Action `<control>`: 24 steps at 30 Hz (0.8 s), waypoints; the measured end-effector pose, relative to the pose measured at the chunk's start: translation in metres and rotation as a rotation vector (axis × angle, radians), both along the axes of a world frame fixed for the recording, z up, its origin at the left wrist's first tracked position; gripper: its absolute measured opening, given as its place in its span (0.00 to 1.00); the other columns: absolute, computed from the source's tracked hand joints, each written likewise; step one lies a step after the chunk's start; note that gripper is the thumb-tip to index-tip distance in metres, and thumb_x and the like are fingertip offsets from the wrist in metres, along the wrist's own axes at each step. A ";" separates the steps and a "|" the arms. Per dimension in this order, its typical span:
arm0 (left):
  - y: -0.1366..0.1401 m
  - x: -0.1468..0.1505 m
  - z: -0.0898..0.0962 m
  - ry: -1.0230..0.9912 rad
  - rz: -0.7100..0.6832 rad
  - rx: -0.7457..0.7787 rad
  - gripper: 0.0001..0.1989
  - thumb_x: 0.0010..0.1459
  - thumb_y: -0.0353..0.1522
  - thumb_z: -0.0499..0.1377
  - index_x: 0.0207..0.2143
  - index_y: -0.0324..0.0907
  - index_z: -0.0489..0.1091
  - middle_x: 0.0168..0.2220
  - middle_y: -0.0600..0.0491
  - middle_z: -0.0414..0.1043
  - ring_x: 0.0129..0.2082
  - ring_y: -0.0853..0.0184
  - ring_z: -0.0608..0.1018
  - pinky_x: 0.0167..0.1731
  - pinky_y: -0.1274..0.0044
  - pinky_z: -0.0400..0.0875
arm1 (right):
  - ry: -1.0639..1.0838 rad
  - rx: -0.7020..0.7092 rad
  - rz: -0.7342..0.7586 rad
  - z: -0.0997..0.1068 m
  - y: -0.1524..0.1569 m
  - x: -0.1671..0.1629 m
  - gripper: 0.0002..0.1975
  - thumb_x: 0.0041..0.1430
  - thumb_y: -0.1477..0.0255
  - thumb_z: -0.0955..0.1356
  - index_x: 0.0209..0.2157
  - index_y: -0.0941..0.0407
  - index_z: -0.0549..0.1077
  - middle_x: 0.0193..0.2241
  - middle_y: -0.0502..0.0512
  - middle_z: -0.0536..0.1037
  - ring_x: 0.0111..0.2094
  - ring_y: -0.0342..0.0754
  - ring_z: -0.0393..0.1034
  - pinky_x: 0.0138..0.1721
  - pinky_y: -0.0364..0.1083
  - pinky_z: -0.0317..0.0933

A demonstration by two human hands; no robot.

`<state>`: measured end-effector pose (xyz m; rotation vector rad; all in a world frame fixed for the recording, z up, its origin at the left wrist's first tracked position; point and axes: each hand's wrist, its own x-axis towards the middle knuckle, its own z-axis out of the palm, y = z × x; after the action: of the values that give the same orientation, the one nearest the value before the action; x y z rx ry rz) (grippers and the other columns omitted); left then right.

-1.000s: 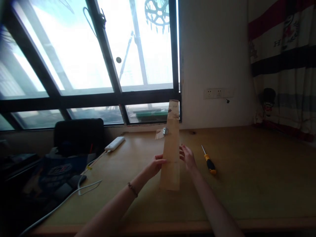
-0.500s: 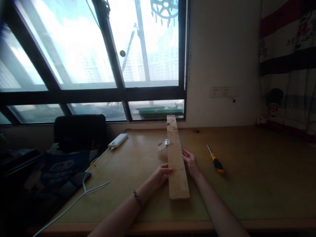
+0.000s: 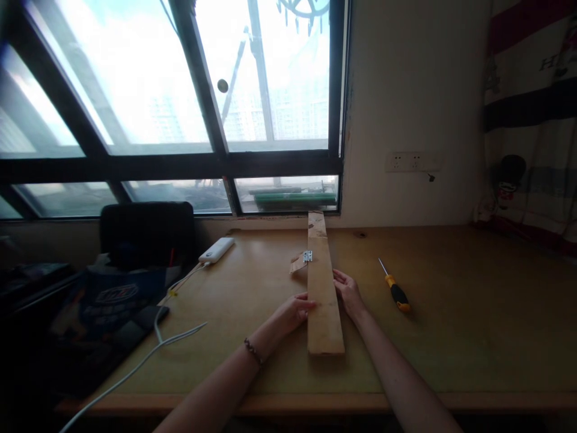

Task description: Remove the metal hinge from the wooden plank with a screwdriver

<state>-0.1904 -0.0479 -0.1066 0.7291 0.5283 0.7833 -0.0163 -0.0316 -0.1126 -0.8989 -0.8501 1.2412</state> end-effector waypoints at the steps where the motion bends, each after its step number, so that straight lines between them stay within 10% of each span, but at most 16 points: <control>1: 0.001 0.000 -0.001 0.001 -0.003 -0.001 0.18 0.41 0.20 0.61 0.39 0.31 0.71 0.40 0.42 0.74 0.41 0.59 0.75 0.47 0.69 0.66 | -0.005 0.001 0.002 0.001 0.000 0.000 0.21 0.39 0.72 0.71 0.40 0.57 0.72 0.39 0.56 0.77 0.40 0.52 0.72 0.41 0.49 0.66; 14: -0.006 0.008 0.005 0.079 0.047 0.023 0.12 0.44 0.24 0.61 0.34 0.30 0.71 0.35 0.40 0.74 0.39 0.59 0.76 0.45 0.69 0.67 | -0.034 0.038 -0.031 -0.003 0.002 0.002 0.20 0.39 0.72 0.71 0.39 0.57 0.73 0.37 0.54 0.78 0.38 0.51 0.72 0.42 0.49 0.65; 24: -0.015 0.014 0.012 0.300 0.386 0.296 0.17 0.40 0.25 0.63 0.37 0.37 0.71 0.41 0.45 0.73 0.46 0.56 0.71 0.48 0.69 0.63 | -0.084 0.071 -0.031 -0.002 0.002 0.000 0.20 0.40 0.71 0.71 0.40 0.57 0.73 0.37 0.55 0.78 0.40 0.51 0.71 0.42 0.50 0.65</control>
<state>-0.1766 -0.0633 -0.0950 1.0448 0.8505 1.1348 -0.0158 -0.0296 -0.1143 -0.9091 -0.9374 1.1461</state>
